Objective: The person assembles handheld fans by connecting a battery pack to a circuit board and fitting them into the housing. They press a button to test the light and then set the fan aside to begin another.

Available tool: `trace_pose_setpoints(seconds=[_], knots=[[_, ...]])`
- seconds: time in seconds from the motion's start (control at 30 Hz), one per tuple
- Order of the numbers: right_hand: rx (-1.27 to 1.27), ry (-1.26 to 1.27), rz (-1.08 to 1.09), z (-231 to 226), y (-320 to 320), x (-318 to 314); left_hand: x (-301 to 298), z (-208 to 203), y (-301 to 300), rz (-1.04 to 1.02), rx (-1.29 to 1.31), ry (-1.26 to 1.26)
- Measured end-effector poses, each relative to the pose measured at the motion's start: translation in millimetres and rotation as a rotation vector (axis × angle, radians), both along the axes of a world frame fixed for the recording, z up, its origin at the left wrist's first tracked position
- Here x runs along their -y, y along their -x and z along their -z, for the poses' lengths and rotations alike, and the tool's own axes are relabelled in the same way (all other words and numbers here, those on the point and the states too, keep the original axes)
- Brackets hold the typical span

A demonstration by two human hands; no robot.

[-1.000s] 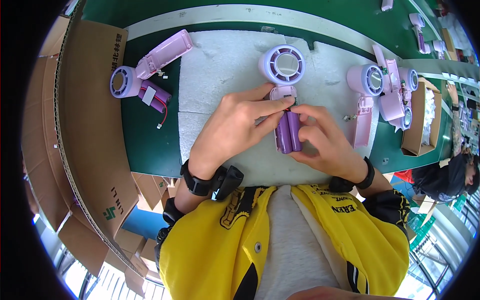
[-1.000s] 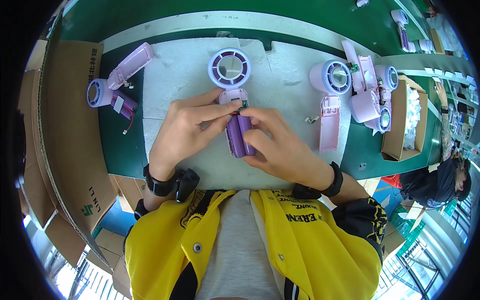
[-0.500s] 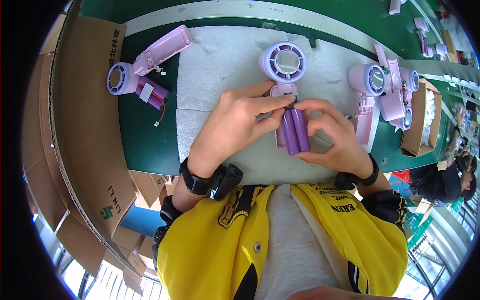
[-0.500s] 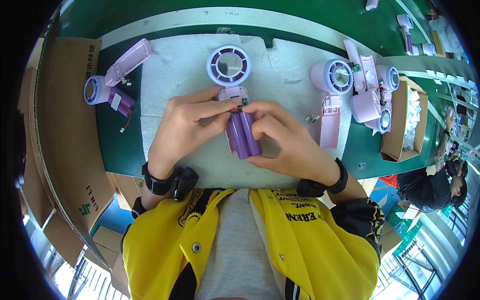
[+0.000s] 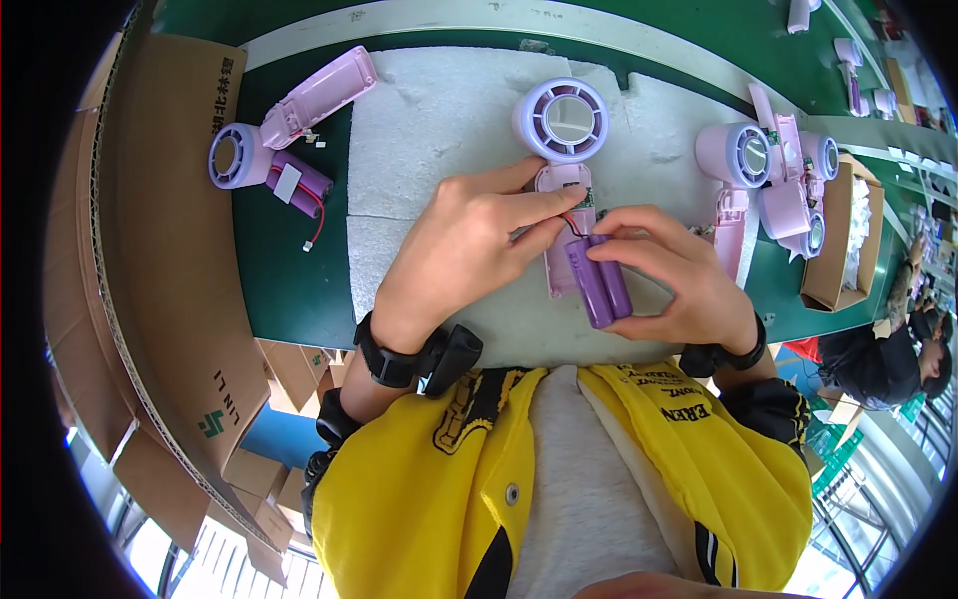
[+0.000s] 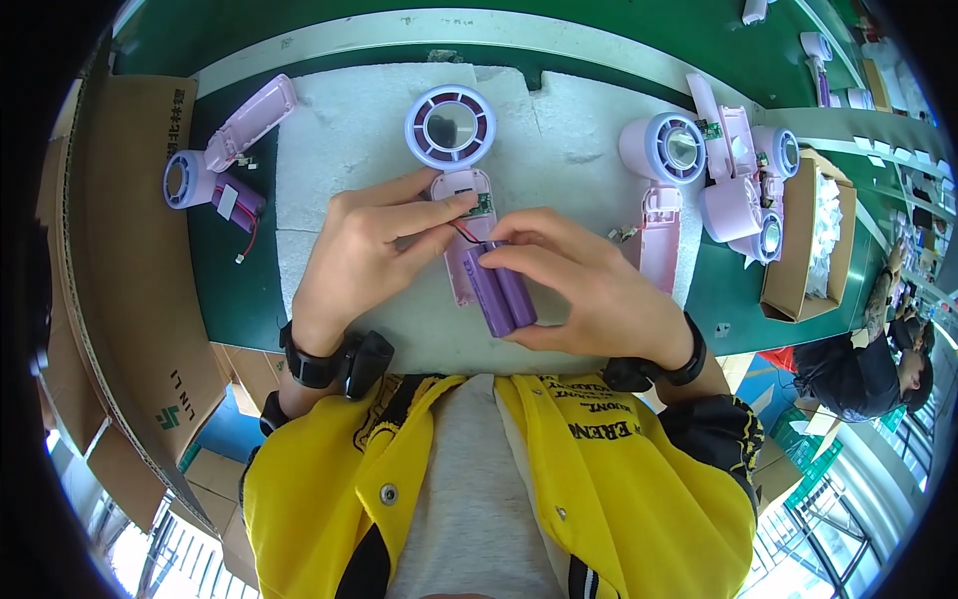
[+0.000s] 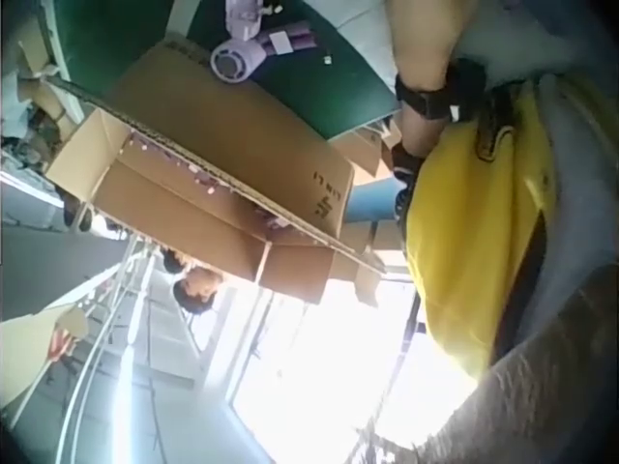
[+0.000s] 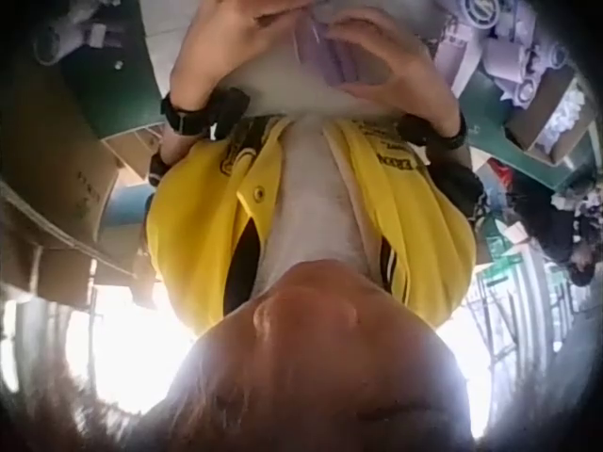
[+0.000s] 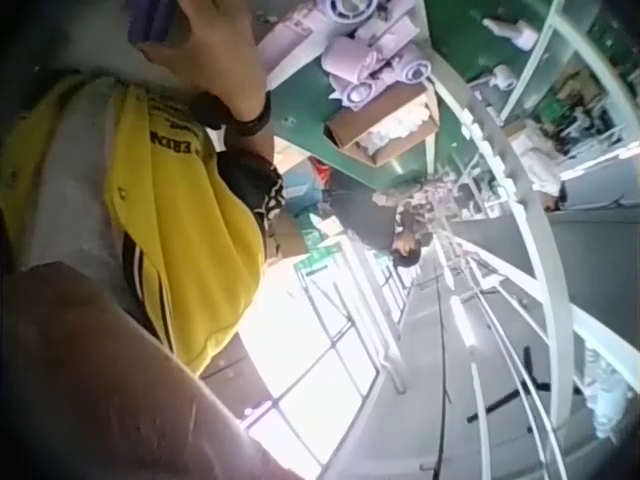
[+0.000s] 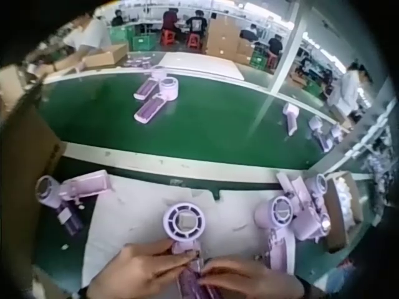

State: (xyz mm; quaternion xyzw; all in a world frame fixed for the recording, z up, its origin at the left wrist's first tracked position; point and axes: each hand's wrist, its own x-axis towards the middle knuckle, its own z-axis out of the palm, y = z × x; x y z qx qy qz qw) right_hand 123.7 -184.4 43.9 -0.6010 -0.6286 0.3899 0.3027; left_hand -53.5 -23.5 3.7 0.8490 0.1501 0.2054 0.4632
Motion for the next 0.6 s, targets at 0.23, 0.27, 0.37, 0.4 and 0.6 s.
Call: trace_pose_setpoints(seconds=[0.23, 0.27, 0.37, 0.4, 0.6], knots=[[0.100, -0.154, 0.054, 17, 12, 2, -1, -2, 0, 0.007, -0.021, -0.004], [0.100, -0.153, 0.053, 18, 13, 2, -1, -3, 0, 0.009, -0.035, -0.004], [0.230, -0.243, 0.049, 19, 19, 3, -1, -1, 0, 0.009, -0.022, 0.001], [0.230, -0.243, 0.048, 19, 21, 3, -1, 0, 0, 0.010, -0.016, 0.003], [0.364, -0.292, 0.046, 22, 30, 6, 0, 1, 0, -0.005, -0.012, -0.001]])
